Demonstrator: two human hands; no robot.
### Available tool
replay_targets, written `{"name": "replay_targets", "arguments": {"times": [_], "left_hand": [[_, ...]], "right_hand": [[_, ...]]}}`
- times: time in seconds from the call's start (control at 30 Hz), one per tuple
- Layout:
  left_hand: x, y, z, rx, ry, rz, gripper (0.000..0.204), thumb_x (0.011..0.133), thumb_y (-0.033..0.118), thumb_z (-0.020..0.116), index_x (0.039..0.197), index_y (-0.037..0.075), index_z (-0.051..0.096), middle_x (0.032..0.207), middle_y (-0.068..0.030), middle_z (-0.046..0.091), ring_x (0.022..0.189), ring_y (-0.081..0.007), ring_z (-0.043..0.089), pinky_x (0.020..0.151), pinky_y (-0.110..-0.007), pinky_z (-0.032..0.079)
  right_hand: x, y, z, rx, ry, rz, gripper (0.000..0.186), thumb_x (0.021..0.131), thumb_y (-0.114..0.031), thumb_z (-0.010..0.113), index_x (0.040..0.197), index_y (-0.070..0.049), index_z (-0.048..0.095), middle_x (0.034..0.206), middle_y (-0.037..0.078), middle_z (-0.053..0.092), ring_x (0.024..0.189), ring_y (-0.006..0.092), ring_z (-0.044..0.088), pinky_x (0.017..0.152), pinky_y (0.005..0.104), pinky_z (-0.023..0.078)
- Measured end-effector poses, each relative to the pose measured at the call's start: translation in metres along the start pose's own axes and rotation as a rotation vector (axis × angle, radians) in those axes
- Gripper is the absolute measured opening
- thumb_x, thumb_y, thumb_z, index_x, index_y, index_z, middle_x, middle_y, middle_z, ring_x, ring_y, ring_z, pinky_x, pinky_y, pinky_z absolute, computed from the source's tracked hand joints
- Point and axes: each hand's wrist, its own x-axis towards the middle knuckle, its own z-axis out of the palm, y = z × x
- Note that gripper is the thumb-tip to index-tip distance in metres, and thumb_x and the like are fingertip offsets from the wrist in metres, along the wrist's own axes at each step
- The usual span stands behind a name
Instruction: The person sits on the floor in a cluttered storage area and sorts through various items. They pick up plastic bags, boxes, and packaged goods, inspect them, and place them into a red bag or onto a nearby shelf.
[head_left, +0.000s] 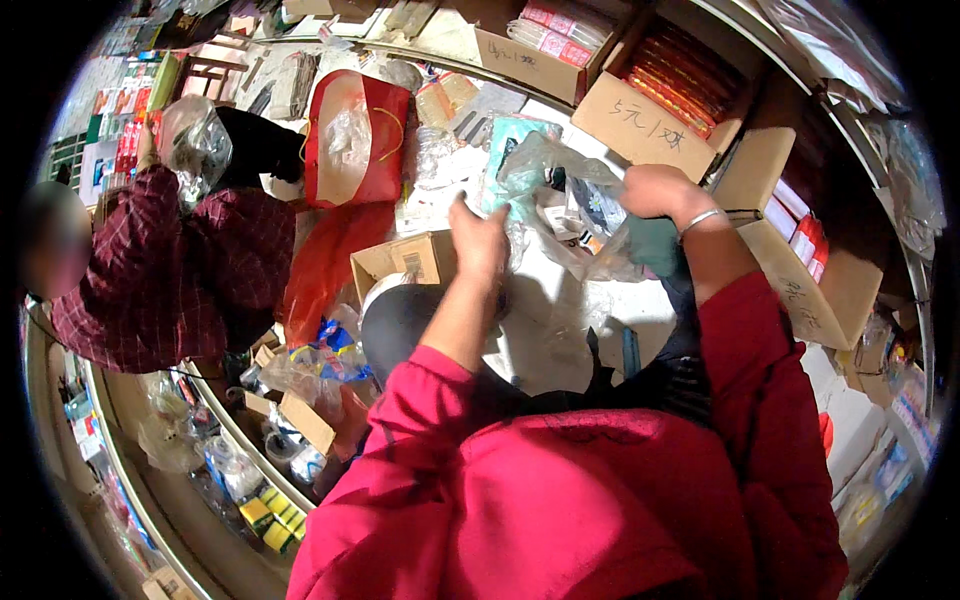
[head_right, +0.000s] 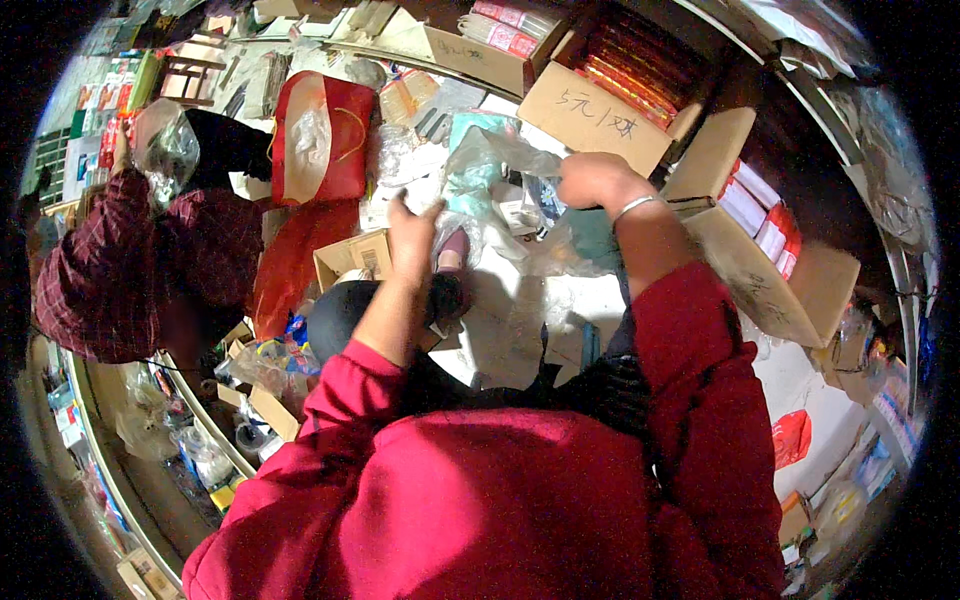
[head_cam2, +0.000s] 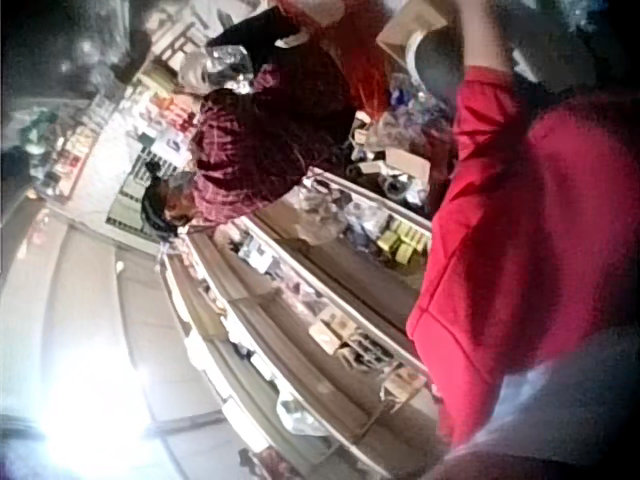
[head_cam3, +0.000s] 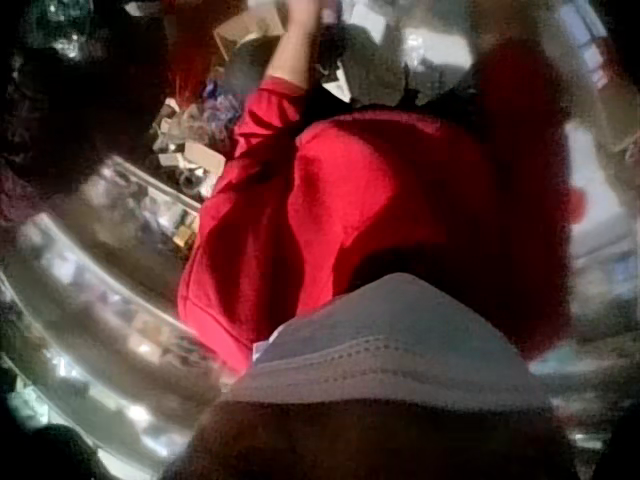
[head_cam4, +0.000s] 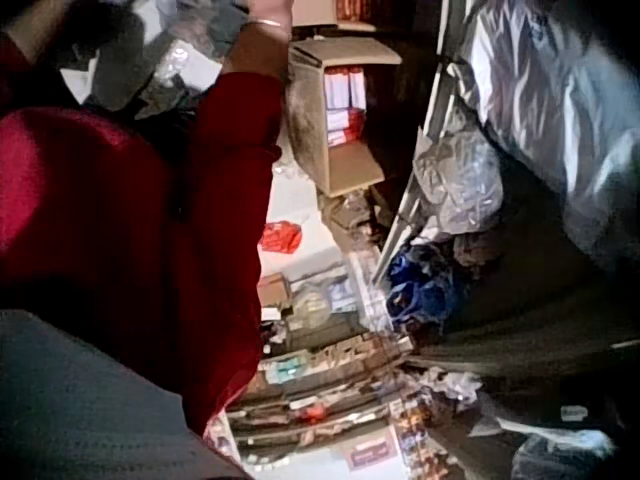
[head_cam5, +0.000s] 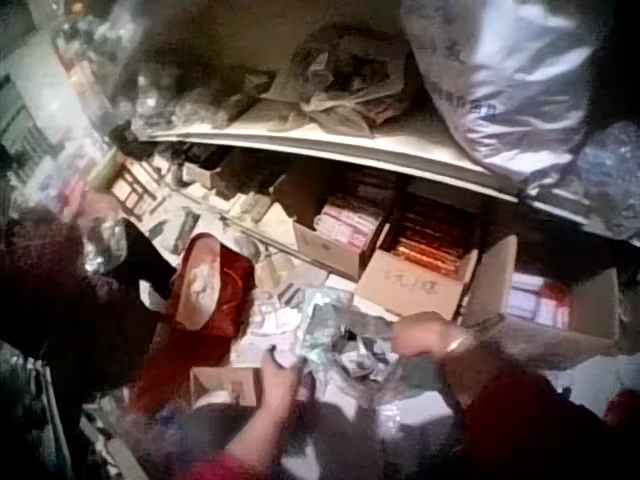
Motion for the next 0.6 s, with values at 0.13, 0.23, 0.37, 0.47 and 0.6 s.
{"name": "replay_targets", "arguments": {"times": [0.13, 0.23, 0.37, 0.47, 0.6], "left_hand": [[-0.025, -0.064, 0.046, -0.265, -0.371, -0.463, 0.072, 0.063, 0.018, 0.071, 0.118, -0.009, 0.033, 0.118, -0.0238, 0.041, 0.108, -0.0314, 0.043, 0.091, -0.034, 0.033], [-0.031, -0.072, 0.085, -0.243, -0.343, -0.521, 0.084, 0.059, 0.025, 0.074, 0.120, -0.009, 0.028, 0.118, -0.0243, 0.041, 0.108, -0.0324, 0.043, 0.091, -0.033, 0.034], [-0.026, -0.070, 0.113, -0.055, -0.347, -0.449, 0.090, 0.056, 0.028, 0.076, 0.121, -0.008, 0.025, 0.116, -0.0275, 0.041, 0.108, -0.0355, 0.042, 0.091, -0.035, 0.035], [-0.024, -0.065, 0.120, 0.194, -0.304, -0.338, 0.075, 0.060, 0.022, 0.071, 0.116, -0.004, 0.030, 0.114, -0.0273, 0.043, 0.104, -0.0384, 0.045, 0.086, -0.039, 0.039], [-0.018, -0.069, 0.125, 0.293, -0.336, -0.300, 0.043, 0.068, 0.012, 0.058, 0.105, 0.001, 0.039, 0.098, -0.0236, 0.054, 0.090, -0.0372, 0.054, 0.077, -0.042, 0.043]], "right_hand": [[-0.005, 0.011, 0.003, 0.033, 0.009, 0.048, 0.030, 0.067, -0.019, 0.047, 0.086, -0.002, 0.063, 0.088, 0.018, 0.060, 0.082, 0.0318, 0.059, 0.071, 0.0371, 0.046], [-0.001, 0.026, 0.010, 0.057, 0.023, 0.072, 0.032, 0.068, -0.023, 0.047, 0.086, -0.001, 0.062, 0.088, 0.019, 0.060, 0.084, 0.0321, 0.058, 0.073, 0.0364, 0.045], [-0.009, 0.022, 0.010, 0.081, -0.021, 0.109, 0.036, 0.070, -0.030, 0.048, 0.086, 0.000, 0.061, 0.089, 0.020, 0.058, 0.086, 0.0321, 0.057, 0.075, 0.0363, 0.044], [-0.015, 0.020, 0.014, 0.106, 0.036, 0.151, 0.041, 0.074, -0.038, 0.047, 0.085, 0.000, 0.060, 0.090, 0.020, 0.058, 0.087, 0.0317, 0.056, 0.077, 0.0366, 0.043], [-0.009, 0.021, 0.018, 0.068, 0.105, 0.178, 0.039, 0.076, -0.037, 0.047, 0.079, -0.001, 0.060, 0.083, 0.021, 0.057, 0.081, 0.0334, 0.056, 0.072, 0.0385, 0.043]]}}
